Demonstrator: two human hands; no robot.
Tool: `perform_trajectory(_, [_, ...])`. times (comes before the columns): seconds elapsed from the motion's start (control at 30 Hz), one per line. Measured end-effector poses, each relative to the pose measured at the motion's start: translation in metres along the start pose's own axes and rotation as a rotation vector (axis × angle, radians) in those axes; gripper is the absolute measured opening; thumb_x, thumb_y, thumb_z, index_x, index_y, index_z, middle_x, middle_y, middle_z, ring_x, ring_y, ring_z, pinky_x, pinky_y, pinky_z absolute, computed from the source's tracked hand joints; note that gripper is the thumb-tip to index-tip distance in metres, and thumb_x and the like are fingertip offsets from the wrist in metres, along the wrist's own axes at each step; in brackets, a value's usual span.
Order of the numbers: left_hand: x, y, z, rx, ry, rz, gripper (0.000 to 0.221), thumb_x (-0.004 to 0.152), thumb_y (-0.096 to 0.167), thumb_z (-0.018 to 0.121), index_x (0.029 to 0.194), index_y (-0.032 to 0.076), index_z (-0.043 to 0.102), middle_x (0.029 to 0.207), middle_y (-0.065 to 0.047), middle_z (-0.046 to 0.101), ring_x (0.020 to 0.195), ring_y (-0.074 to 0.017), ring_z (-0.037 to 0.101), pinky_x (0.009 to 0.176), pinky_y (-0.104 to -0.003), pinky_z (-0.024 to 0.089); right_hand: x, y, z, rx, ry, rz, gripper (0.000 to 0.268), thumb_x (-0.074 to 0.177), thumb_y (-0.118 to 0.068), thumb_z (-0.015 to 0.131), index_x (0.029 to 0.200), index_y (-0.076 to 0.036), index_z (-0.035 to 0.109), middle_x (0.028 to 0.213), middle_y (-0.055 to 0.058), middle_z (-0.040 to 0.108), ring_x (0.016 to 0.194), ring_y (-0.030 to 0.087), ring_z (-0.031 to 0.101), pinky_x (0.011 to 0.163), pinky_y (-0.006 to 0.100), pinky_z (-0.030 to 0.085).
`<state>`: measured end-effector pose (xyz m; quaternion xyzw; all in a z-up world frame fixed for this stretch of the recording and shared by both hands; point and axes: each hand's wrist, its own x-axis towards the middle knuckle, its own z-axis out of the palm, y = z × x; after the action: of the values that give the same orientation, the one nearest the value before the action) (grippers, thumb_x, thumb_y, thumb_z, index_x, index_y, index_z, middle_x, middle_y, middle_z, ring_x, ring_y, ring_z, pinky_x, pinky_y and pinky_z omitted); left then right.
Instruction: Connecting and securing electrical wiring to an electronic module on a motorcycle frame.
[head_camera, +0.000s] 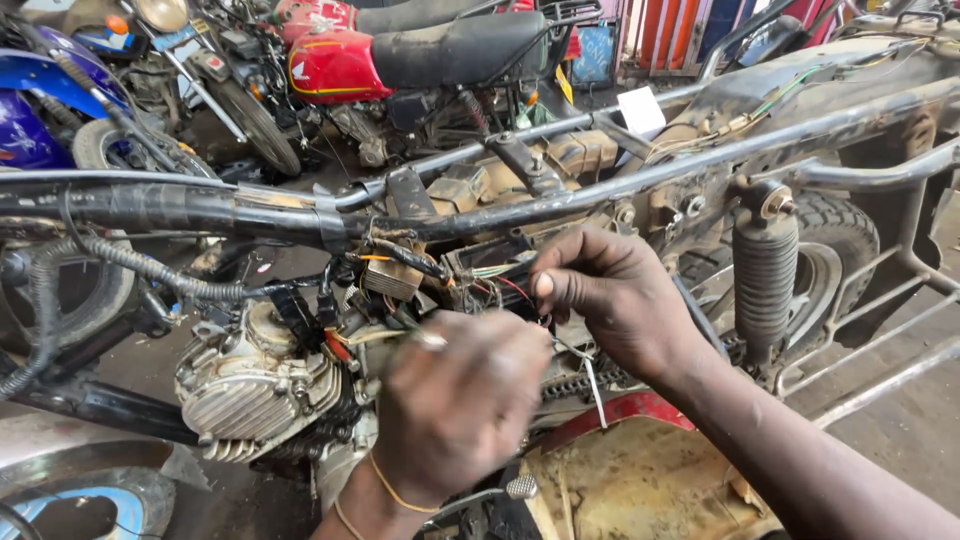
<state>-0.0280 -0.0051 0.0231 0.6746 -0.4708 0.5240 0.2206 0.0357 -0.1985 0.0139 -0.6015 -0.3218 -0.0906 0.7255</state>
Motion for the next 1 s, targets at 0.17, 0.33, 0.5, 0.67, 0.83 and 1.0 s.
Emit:
perform_trajectory(0.17, [-0.024, 0.015, 0.045, 0.181, -0.368, -0.057, 0.015, 0.097, 0.008, 0.058, 0.106, 0.013, 0.070, 0.102, -0.009, 0.066, 0.080, -0.0289, 0.060, 0.065, -0.040, 0.049, 0.005, -0.016, 0.014, -0.055, 0.029, 0.050, 0.010, 0.089, -0.008, 0.075, 0.089, -0.003, 0.066, 0.096, 0.013, 0.074, 0.065, 0.012, 0.064, 0.058, 0.022, 0.054])
perform_trajectory(0.33, [-0.041, 0.002, 0.054, 0.301, -0.496, -0.160, 0.005, 0.089, 0.012, 0.065, 0.085, 0.014, 0.068, 0.085, -0.006, 0.065, 0.080, -0.0279, 0.063, 0.063, -0.041, 0.051, 0.009, -0.009, 0.020, 0.145, -0.057, 0.007, 0.013, 0.091, -0.011, 0.074, 0.087, -0.006, 0.062, 0.098, 0.019, 0.075, 0.061, 0.014, 0.065, 0.054, 0.022, 0.052])
perform_trajectory(0.5, [-0.030, -0.011, 0.029, -0.145, -0.085, -0.111, 0.018, 0.098, 0.004, 0.074, 0.116, 0.004, 0.071, 0.096, -0.013, 0.078, 0.076, -0.0243, 0.075, 0.070, -0.039, 0.067, 0.012, 0.000, 0.017, 0.185, 0.057, 0.068, 0.017, 0.091, 0.000, 0.073, 0.101, -0.005, 0.060, 0.077, 0.016, 0.072, 0.058, 0.016, 0.067, 0.053, 0.022, 0.055])
perform_trajectory(0.67, [-0.021, -0.008, 0.015, -0.274, 0.118, -0.569, 0.023, 0.109, 0.028, 0.046, 0.112, 0.010, 0.060, 0.088, -0.003, 0.074, 0.067, -0.0127, 0.071, 0.058, -0.026, 0.057, 0.008, -0.001, 0.022, 0.159, 0.051, 0.035, 0.011, 0.093, -0.003, 0.072, 0.096, -0.002, 0.062, 0.083, 0.015, 0.071, 0.063, 0.017, 0.068, 0.056, 0.023, 0.055])
perform_trajectory(0.83, [-0.023, -0.012, 0.010, -0.330, 0.103, -0.558, 0.019, 0.110, 0.017, 0.042, 0.101, 0.008, 0.057, 0.077, -0.003, 0.069, 0.053, -0.0109, 0.066, 0.041, -0.018, 0.053, 0.002, -0.001, 0.021, 0.150, 0.068, 0.074, 0.009, 0.095, 0.004, 0.067, 0.103, 0.001, 0.063, 0.093, 0.023, 0.073, 0.075, 0.025, 0.074, 0.067, 0.027, 0.062])
perform_trajectory(1.0, [-0.033, 0.011, 0.030, -0.004, -0.371, -0.136, 0.012, 0.093, 0.010, 0.057, 0.100, 0.011, 0.067, 0.096, -0.007, 0.068, 0.076, -0.0301, 0.064, 0.066, -0.042, 0.050, 0.003, -0.009, 0.023, 0.086, 0.163, 0.117, 0.009, 0.093, 0.006, 0.066, 0.099, -0.001, 0.064, 0.097, 0.022, 0.075, 0.078, 0.024, 0.074, 0.070, 0.027, 0.063])
